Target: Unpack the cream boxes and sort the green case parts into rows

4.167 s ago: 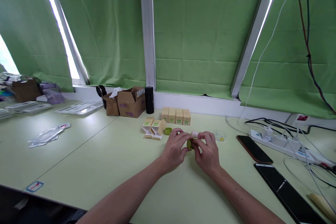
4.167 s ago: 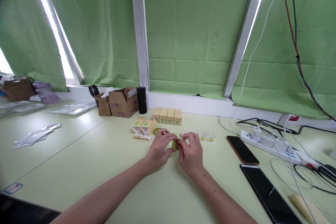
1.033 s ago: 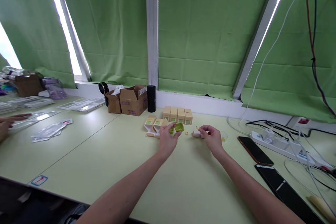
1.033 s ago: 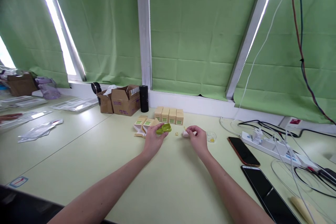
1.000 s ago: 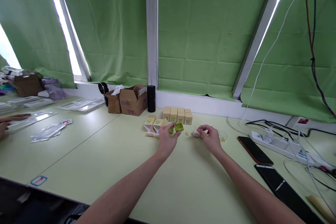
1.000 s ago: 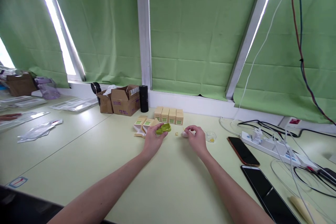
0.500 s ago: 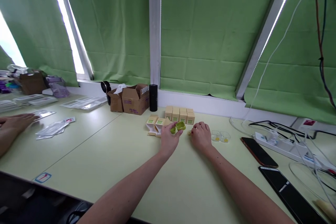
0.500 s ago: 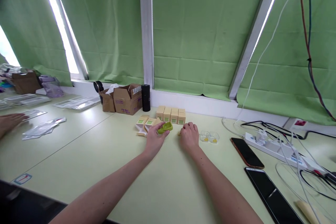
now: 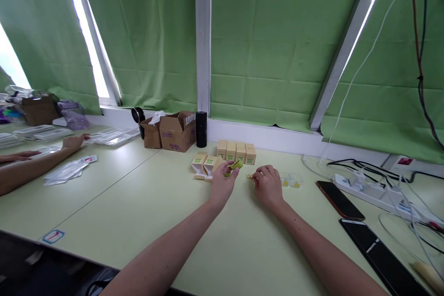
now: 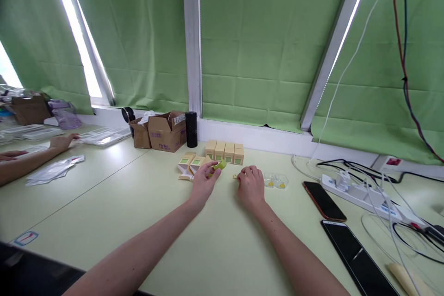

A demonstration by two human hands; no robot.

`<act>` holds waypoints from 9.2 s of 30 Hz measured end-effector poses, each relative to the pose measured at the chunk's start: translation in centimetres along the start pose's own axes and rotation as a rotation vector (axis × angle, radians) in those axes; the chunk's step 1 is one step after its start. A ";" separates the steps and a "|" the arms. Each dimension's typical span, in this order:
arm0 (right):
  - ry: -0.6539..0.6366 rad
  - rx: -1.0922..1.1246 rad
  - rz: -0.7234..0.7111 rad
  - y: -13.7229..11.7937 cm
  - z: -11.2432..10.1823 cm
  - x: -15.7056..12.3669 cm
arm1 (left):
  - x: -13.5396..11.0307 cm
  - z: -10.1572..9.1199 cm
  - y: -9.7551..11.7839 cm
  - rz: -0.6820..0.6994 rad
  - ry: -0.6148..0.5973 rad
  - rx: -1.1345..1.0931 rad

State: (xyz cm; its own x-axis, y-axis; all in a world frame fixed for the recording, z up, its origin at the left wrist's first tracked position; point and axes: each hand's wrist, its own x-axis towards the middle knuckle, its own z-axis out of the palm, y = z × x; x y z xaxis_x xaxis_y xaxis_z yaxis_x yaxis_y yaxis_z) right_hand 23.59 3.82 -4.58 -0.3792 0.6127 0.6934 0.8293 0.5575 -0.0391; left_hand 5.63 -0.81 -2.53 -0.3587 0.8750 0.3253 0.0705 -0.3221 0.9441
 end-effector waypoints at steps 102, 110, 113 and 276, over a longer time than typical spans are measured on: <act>-0.479 0.233 0.010 -3.9 -3.7 -3.6 | 6.3 -2.1 -0.3 0.273 -0.386 1.124; -0.464 0.247 0.005 -3.9 -3.6 -3.6 | 6.3 -1.5 -0.7 0.286 -0.389 1.157; -0.459 0.246 0.004 -3.9 -3.7 -3.6 | 6.1 -1.5 -0.4 0.296 -0.388 1.166; -0.163 1.033 0.412 0.8 -1.3 -5.3 | -1.7 -2.5 1.4 0.226 -0.515 0.899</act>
State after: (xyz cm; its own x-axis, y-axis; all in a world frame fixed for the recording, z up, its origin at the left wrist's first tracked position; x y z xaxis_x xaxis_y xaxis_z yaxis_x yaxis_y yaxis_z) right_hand 26.81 0.28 -7.37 -0.2662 0.8812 0.3908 0.1944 0.4461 -0.8736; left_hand 4.00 -3.69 -1.89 0.1717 0.9436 0.2831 0.8246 -0.2949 0.4828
